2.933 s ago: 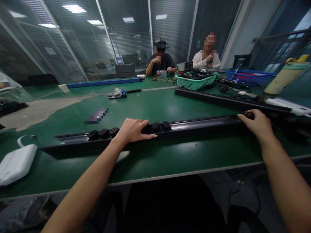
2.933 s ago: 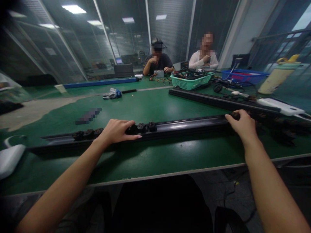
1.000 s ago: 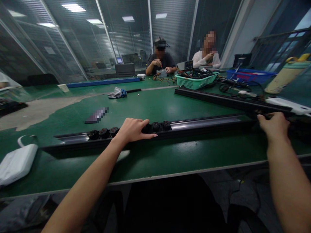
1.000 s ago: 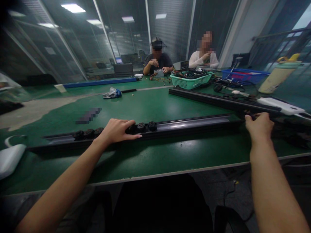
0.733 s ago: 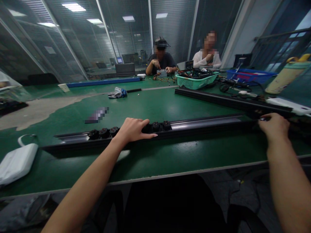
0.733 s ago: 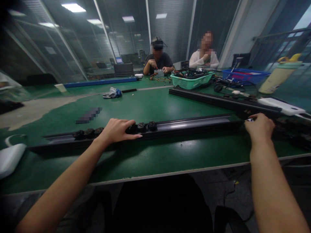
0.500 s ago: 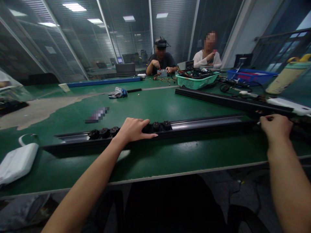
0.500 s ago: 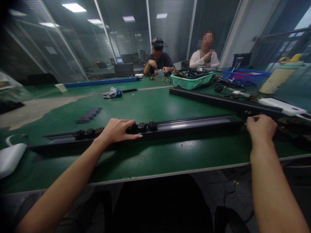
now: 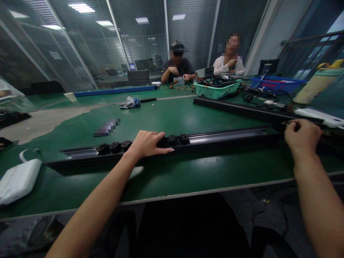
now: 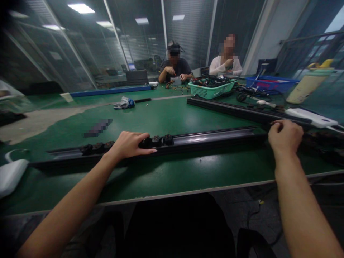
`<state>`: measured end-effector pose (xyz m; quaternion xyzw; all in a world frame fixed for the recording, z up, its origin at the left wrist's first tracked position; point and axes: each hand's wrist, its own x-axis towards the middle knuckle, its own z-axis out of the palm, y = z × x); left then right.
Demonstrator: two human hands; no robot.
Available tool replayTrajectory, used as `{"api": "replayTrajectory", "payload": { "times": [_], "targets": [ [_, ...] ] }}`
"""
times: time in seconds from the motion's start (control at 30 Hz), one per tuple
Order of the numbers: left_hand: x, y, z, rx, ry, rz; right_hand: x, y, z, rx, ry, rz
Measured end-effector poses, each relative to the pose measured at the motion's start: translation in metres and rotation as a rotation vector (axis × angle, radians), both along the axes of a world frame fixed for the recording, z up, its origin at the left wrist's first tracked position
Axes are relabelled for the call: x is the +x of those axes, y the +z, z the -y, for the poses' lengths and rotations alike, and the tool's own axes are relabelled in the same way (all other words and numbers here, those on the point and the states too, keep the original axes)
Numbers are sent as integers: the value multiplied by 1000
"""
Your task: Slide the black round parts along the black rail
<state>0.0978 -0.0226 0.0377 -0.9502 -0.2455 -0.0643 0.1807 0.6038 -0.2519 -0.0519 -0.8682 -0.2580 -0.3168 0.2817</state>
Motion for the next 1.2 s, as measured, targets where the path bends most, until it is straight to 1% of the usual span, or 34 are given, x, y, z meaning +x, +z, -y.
{"api": "replayTrajectory", "payload": {
  "times": [0.13, 0.37, 0.47, 0.6, 0.7, 0.8, 0.87, 1.0, 1.1, 1.2],
  "targets": [
    [0, -1, -1, 10, -7, -8, -25, 7, -9, -47, 158, 109],
    [-1, 0, 1, 10, -1, -3, -83, 24, -30, -157, 647, 155],
    [-1, 1, 2, 11, 0, -6, -122, 36, -40, -215, 863, 82],
    [-2, 2, 3, 11, 3, -6, -191, 50, -58, -317, 1159, -7],
    [-2, 3, 3, 13, -3, -3, -238, 57, -77, -338, 1320, -29],
    [-1, 4, 4, 15, -11, 2, -267, 59, -99, -334, 1413, -11],
    [-1, 4, 5, 16, -11, 8, -276, 58, -112, -342, 1421, 14],
    [-2, 2, 3, 15, -15, 15, -282, 53, -127, -297, 1400, -22],
    [-2, 0, 2, 11, -16, 18, -280, 48, -130, -258, 1375, -79],
    [-2, -1, 1, 3, -15, 20, -278, 47, -130, -250, 1382, -118]
  ]
}}
